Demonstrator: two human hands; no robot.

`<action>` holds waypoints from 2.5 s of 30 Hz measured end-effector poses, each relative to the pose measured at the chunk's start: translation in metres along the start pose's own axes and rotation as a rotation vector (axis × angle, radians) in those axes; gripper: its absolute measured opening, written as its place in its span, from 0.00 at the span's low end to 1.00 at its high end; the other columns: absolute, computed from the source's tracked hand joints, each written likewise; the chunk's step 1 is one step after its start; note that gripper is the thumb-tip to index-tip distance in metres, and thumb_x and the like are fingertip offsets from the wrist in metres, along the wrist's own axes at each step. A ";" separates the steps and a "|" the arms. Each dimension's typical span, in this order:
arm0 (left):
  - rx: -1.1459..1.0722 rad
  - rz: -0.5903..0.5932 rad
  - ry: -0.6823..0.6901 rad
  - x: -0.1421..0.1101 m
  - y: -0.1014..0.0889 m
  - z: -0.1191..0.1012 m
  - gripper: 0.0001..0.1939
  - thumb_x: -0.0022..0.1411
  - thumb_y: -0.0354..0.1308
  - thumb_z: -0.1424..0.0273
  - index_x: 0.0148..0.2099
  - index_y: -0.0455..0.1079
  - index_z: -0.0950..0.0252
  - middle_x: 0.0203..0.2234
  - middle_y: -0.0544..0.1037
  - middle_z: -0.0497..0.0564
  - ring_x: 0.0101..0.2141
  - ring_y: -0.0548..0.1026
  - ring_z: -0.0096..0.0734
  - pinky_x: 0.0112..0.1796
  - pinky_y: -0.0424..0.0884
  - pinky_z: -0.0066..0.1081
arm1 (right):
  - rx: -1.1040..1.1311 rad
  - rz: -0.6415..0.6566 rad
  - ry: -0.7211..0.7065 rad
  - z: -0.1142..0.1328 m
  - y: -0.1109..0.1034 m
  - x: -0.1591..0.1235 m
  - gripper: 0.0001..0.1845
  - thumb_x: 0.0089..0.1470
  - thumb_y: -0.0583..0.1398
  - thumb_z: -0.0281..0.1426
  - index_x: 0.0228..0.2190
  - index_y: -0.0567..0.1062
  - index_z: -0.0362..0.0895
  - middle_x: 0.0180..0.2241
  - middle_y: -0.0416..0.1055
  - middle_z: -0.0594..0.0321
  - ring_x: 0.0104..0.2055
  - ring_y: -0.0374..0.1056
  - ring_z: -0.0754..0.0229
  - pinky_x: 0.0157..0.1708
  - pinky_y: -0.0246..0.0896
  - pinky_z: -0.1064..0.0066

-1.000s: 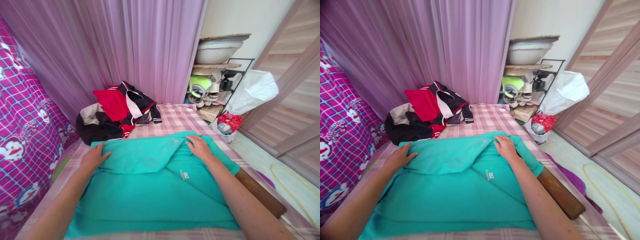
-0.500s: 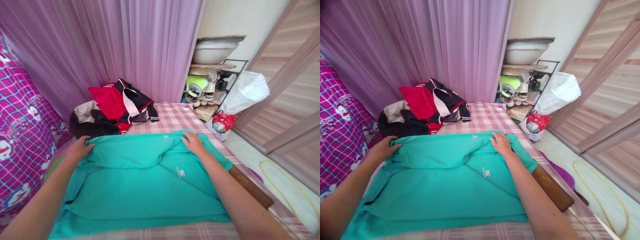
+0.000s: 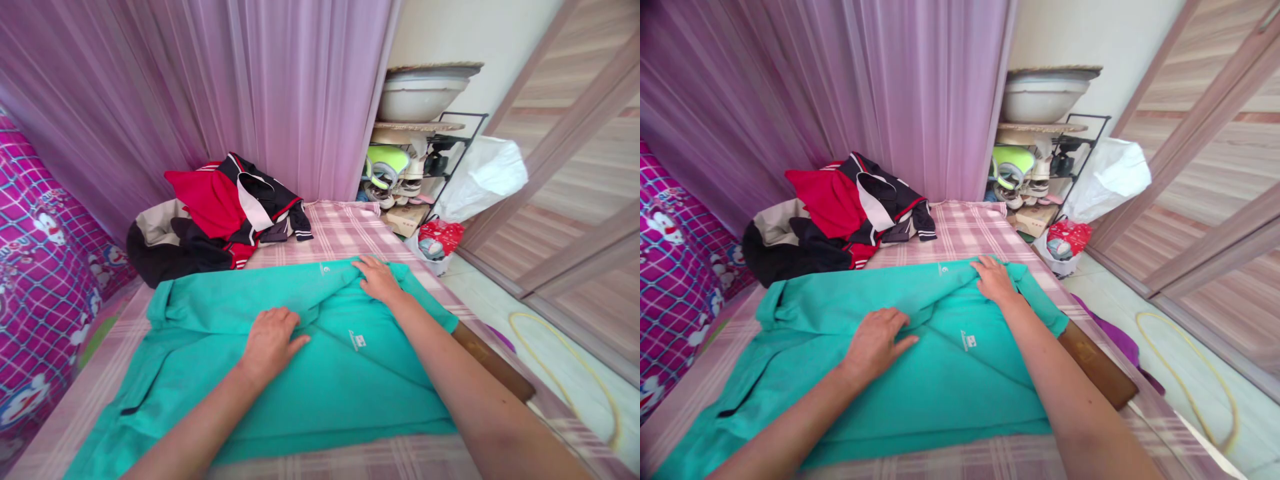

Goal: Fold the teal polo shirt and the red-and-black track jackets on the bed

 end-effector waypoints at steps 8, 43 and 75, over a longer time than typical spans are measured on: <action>0.157 0.043 -0.002 0.019 0.013 -0.006 0.09 0.68 0.50 0.71 0.43 0.72 0.62 0.35 0.78 0.56 0.39 0.76 0.43 0.40 0.67 0.39 | -0.076 -0.043 -0.065 0.003 -0.024 0.011 0.15 0.62 0.55 0.32 0.36 0.83 0.48 0.54 0.74 0.56 0.56 0.66 0.48 0.55 0.62 0.55; -0.099 0.214 0.179 0.037 0.036 -0.005 0.33 0.66 0.49 0.48 0.69 0.55 0.49 0.71 0.50 0.59 0.69 0.47 0.57 0.62 0.41 0.67 | 0.057 -0.192 -0.012 0.043 -0.044 0.009 0.22 0.62 0.51 0.30 0.52 0.77 0.47 0.55 0.73 0.56 0.56 0.67 0.51 0.58 0.59 0.58; 0.186 0.085 -0.402 -0.016 0.025 0.175 0.34 0.68 0.43 0.49 0.71 0.53 0.56 0.71 0.50 0.56 0.69 0.48 0.53 0.62 0.45 0.66 | 0.108 0.312 0.012 0.145 0.024 0.003 0.33 0.66 0.41 0.51 0.67 0.57 0.53 0.71 0.44 0.57 0.72 0.37 0.48 0.66 0.28 0.42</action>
Point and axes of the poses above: each hand's wrist, its own x-axis towards the middle knuckle, its own y-axis out of the palm, z = x × y, the point moved 9 cm from there along x, towards the middle knuckle
